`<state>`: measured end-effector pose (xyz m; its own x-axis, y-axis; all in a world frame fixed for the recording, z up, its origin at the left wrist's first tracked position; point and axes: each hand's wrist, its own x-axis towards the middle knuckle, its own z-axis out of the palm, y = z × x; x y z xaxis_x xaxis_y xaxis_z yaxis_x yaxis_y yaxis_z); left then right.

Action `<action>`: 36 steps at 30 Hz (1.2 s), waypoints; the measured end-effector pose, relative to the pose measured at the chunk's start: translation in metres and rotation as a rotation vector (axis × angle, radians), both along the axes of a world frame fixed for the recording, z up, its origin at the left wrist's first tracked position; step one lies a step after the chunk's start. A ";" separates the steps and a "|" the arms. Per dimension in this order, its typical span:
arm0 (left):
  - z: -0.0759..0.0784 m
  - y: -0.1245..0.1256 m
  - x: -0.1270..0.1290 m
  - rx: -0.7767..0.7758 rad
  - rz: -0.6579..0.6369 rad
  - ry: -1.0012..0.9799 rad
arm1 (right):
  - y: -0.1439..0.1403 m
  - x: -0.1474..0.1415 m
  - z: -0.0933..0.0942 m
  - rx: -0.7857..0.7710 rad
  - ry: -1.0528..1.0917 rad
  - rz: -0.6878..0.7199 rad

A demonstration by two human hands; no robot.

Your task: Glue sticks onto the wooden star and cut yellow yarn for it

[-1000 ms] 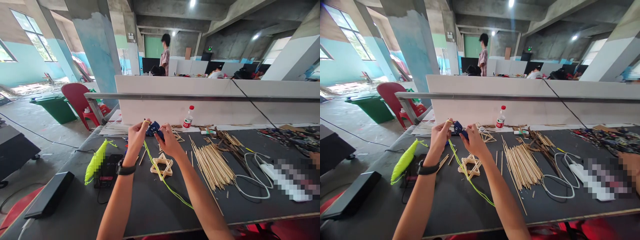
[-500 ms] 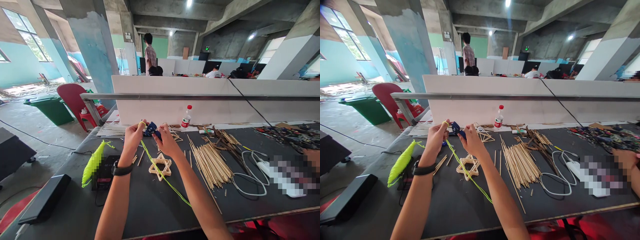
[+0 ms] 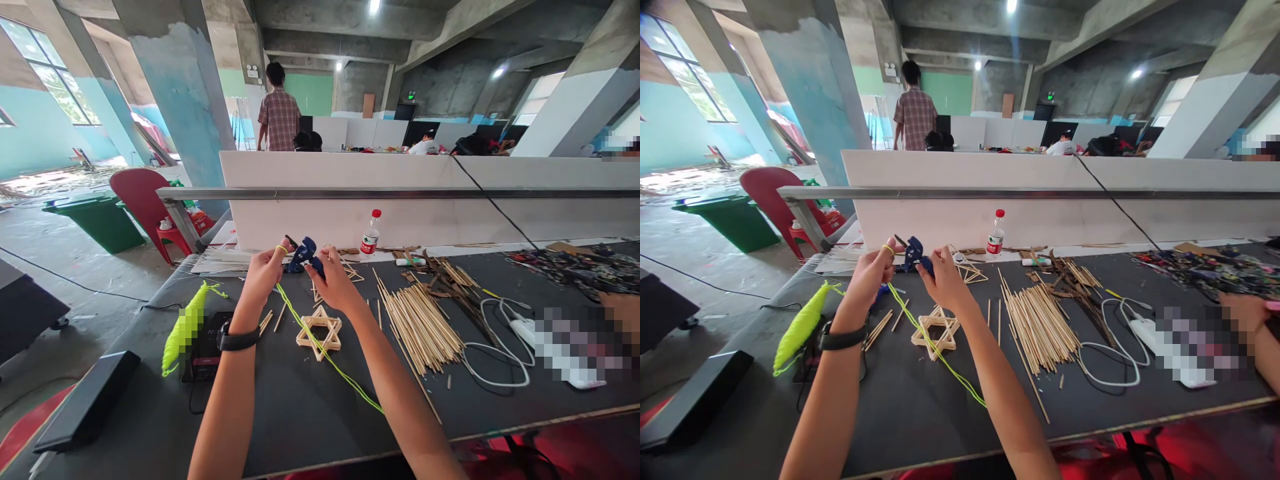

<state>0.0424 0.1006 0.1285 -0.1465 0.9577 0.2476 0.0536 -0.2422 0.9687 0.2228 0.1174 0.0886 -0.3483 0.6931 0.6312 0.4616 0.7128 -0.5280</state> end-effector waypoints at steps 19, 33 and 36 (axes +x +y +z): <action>-0.009 0.004 -0.003 0.164 -0.216 0.399 | 0.005 -0.001 -0.001 -0.454 0.566 0.193; -0.016 0.006 0.021 0.126 -0.139 0.222 | 0.004 -0.004 -0.001 -0.854 0.776 0.495; -0.012 0.000 0.030 0.090 -0.146 0.213 | 0.002 -0.007 0.001 -0.815 0.751 0.496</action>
